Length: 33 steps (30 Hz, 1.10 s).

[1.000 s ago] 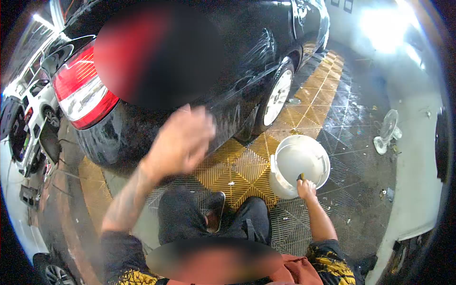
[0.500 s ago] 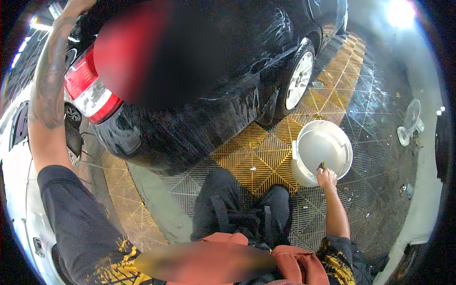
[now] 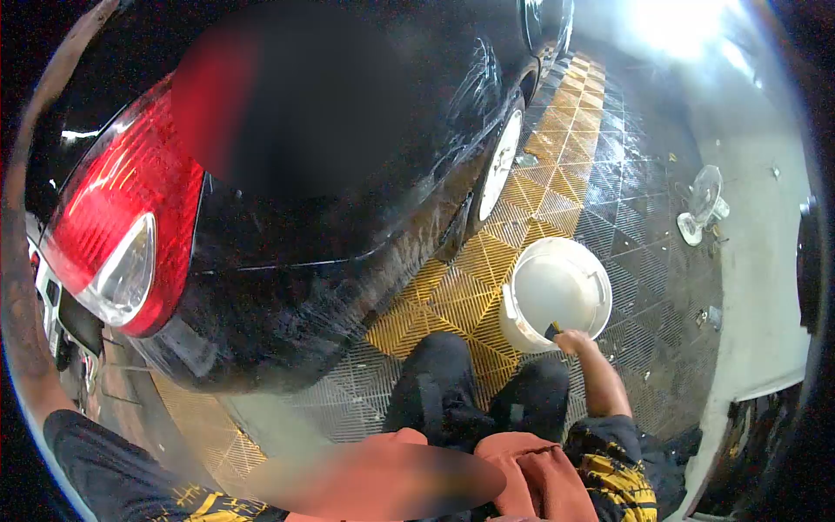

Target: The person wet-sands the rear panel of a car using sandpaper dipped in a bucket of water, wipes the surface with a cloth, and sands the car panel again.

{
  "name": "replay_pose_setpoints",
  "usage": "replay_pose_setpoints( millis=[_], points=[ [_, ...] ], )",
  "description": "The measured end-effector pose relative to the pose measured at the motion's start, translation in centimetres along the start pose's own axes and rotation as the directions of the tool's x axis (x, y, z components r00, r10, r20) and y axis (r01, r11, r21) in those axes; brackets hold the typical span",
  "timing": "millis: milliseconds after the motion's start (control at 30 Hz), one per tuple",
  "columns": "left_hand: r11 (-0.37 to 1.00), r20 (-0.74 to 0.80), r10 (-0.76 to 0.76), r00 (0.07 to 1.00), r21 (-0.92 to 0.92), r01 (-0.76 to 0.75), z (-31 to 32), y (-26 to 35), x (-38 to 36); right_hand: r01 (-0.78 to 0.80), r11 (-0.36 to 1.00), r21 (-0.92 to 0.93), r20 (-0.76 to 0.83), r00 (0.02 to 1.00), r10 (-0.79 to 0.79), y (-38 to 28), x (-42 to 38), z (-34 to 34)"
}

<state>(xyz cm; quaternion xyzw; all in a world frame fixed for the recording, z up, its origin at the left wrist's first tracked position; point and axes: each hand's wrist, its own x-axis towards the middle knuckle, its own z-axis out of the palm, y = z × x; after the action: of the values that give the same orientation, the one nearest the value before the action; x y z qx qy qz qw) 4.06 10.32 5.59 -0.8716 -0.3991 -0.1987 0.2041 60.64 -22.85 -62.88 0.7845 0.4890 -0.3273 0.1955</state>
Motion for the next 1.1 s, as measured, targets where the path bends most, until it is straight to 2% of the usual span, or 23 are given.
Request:
replay_pose_setpoints(
  millis=[33,67,100,167,200,267,300,333,367,467,500,567,633,667,700,767,800,833,867,900,967,1033,1100],
  points=[
    [1.000,0.002,0.017,1.000,0.006,-0.017,-0.1,0.9,-0.2,0.171,0.978,-0.117,0.196,0.970,-0.146,1.3,2.8,1.5],
    [0.997,0.018,-0.072,0.997,0.010,0.072,-0.3,3.0,-1.2,0.294,0.947,-0.131,0.225,0.939,-0.261,4.6,7.9,5.3],
    [0.987,0.021,-0.163,0.986,0.012,0.163,-0.6,4.1,-1.9,0.289,0.950,-0.122,0.205,0.943,-0.261,2.3,6.6,3.7],
    [0.991,0.010,-0.134,0.991,-0.012,0.134,-0.6,4.0,-2.2,0.007,0.999,0.043,0.154,0.988,-0.013,-1.9,2.7,-1.0],
    [0.992,0.023,-0.118,0.993,-0.033,0.119,-0.6,4.0,-2.4,-0.018,0.999,0.052,0.225,0.974,0.006,-4.5,-0.2,-3.9],
    [0.981,0.028,-0.169,0.985,-0.086,0.171,-0.9,4.8,-2.8,0.074,0.996,-0.054,0.267,0.962,-0.057,-4.1,4.2,-2.1],
    [0.967,0.059,-0.217,0.975,-0.126,0.222,-1.0,5.3,-3.2,0.028,0.998,0.063,0.280,0.959,-0.045,-3.9,5.8,-1.0],
    [0.965,0.050,-0.227,0.973,-0.125,0.232,-0.9,4.8,-3.0,0.114,0.991,-0.073,0.108,0.988,-0.106,-0.8,14.4,5.5],
    [0.971,0.007,-0.216,0.976,-0.108,0.215,-0.4,3.6,-2.7,0.116,0.993,-0.018,0.224,0.969,-0.109,-3.7,8.3,0.4],
    [0.992,-0.195,-0.122,0.973,-0.003,0.124,0.1,-2.0,-0.9,-0.072,0.906,0.417,0.102,0.994,0.032,-3.0,9.9,3.7],
    [0.993,-0.272,-0.089,0.958,0.056,0.108,0.0,-3.5,-0.7,0.199,0.907,0.371,-0.117,0.979,-0.167,-2.5,7.1,2.9],
    [0.972,-0.397,-0.070,0.915,0.178,0.152,-0.3,-5.1,-0.8,0.472,0.843,0.258,-0.308,0.867,-0.392,-3.7,3.4,0.4],
    [0.940,-0.488,-0.081,0.869,0.252,0.229,-0.3,-4.2,-0.8,0.163,0.958,0.236,0.060,0.981,-0.182,-5.4,5.6,-0.9],
    [0.958,-0.414,-0.120,0.902,0.192,0.215,0.3,-4.2,-0.6,-0.021,0.977,0.212,0.193,0.981,-0.021,-5.6,7.5,-0.4],
    [0.970,-0.339,-0.152,0.928,0.131,0.207,0.5,-4.4,-0.3,0.004,0.978,0.209,0.187,0.981,-0.044,-5.7,8.8,0.0],
    [0.936,-0.281,-0.242,0.929,0.183,0.299,0.2,-4.7,0.5,0.205,0.972,0.114,-0.008,0.979,-0.206,-5.4,11.1,1.5],
    [0.915,-0.264,-0.280,0.923,0.219,0.340,-0.2,-4.2,0.6,0.400,0.913,0.075,-0.069,0.916,-0.396,-2.1,19.4,7.3],
    [0.891,-0.249,-0.317,0.915,0.252,0.377,-0.5,-3.6,0.8,0.414,0.907,0.077,-0.075,0.910,-0.408,-2.5,19.8,7.9],
    [0.888,-0.257,-0.313,0.914,0.262,0.377,-0.6,-2.9,1.0,0.273,0.924,0.268,-0.121,0.961,-0.249,-2.7,20.2,8.1],
    [0.890,-0.387,-0.284,0.877,0.234,0.391,-0.3,-2.2,1.1,0.129,0.883,0.452,-0.129,0.989,-0.078,-2.7,20.3,8.1],
    [0.894,-0.626,-0.217,0.749,0.181,0.410,-0.6,-0.5,1.2,0.169,0.886,0.433,-0.114,0.985,-0.132,-2.3,19.5,8.1],
    [0.924,-0.716,-0.185,0.673,0.107,0.367,-0.4,2.3,0.9,0.208,0.892,0.401,-0.099,0.978,-0.184,-1.9,16.9,6.2],
    [0.953,-0.644,-0.178,0.744,0.076,0.294,0.9,3.5,1.1,0.166,0.912,0.374,-0.107,0.985,-0.135,-3.2,14.0,3.7]
  ],
)
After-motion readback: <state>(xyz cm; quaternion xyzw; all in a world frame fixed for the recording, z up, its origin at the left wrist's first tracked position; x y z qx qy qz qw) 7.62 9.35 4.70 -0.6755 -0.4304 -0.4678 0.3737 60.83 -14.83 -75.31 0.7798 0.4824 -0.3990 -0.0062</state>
